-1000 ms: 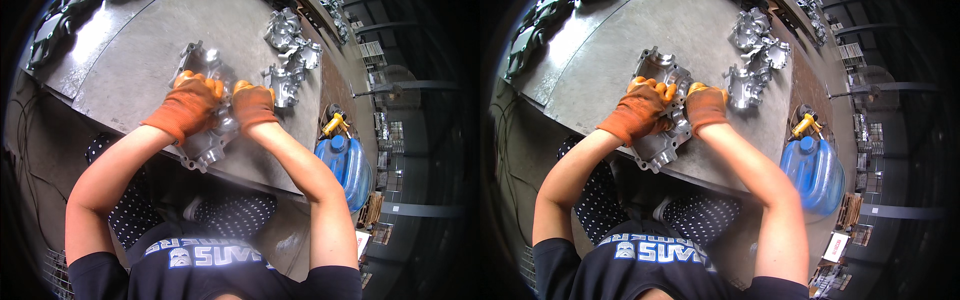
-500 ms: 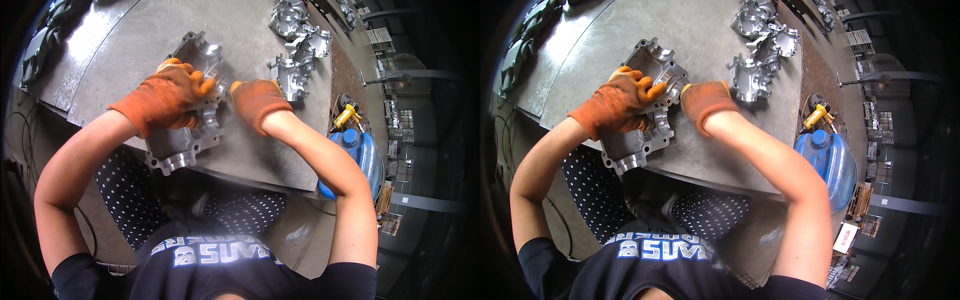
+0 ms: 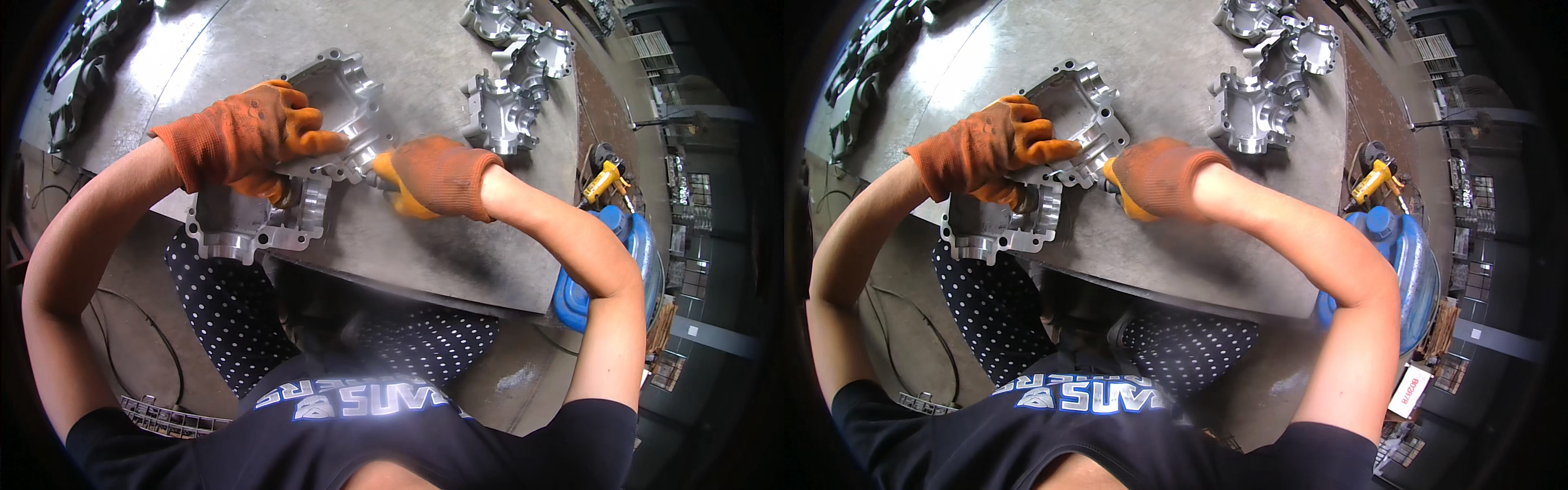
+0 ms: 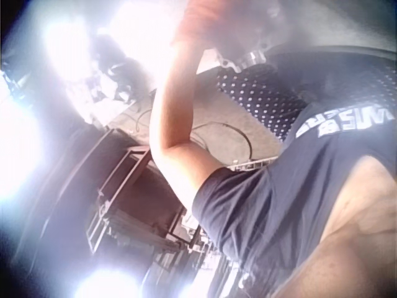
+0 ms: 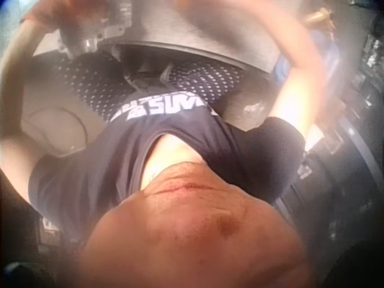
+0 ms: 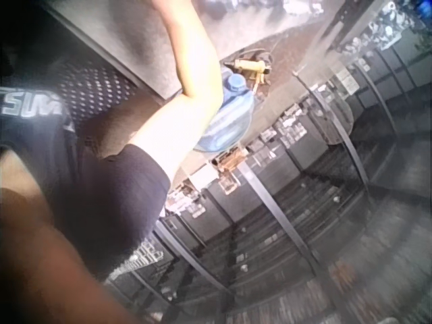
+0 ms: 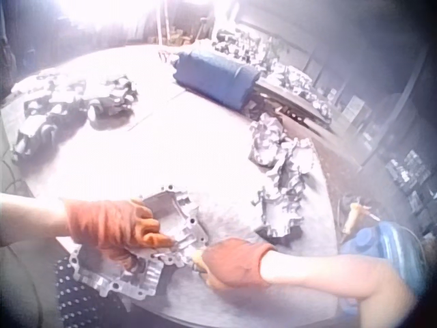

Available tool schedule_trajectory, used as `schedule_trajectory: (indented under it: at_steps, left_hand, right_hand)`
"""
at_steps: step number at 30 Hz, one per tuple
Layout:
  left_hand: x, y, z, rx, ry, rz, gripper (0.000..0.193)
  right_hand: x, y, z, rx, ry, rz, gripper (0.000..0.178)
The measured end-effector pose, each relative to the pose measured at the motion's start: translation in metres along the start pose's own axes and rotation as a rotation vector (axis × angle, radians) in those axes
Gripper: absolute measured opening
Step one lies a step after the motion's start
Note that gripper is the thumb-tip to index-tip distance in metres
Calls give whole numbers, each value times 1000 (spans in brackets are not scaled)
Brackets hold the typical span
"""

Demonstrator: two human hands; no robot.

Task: The person picks up and turns over metal components on a metal table, using their hands to check the surfaces.

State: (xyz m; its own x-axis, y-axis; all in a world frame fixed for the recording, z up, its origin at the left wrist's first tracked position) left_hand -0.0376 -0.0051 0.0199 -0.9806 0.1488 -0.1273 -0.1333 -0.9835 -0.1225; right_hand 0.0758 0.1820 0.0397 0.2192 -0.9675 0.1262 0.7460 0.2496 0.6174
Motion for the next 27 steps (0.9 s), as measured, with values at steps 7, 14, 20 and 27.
schedule_trajectory:
  at_steps: [7, 14, 20, 27]
  left_hand:
    - [-1, 4, 1, 35, 91, 55, 86]
    - [-6, 2, 14, -46, 88, 138, 92]
    - [-67, 108, 21, -377, 63, 490, 63]
    - [-107, 104, 13, -281, -83, 395, 44]
  right_hand:
    - [5, 11, 7, 67, -237, -14, 42]
    - [4, 25, -43, -606, -939, 162, 24]
    - [-17, 69, -122, -868, -1163, -260, 14]
    - [-24, 60, -152, -1123, -924, -355, 8]
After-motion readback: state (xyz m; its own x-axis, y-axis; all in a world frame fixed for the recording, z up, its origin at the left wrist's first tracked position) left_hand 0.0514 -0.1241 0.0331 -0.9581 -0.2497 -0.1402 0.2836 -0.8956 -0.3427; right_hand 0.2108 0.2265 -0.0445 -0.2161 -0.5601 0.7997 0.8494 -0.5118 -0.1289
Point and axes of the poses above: each hand's wrist, its own y-axis away from the middle knuckle, its own z-axis out of the back of the hand, x = y × z, the point moved 3 cm from there along -y, towards the middle knuckle, and after that the axes turned 4 degrees about -x, right-handed, at the moved point
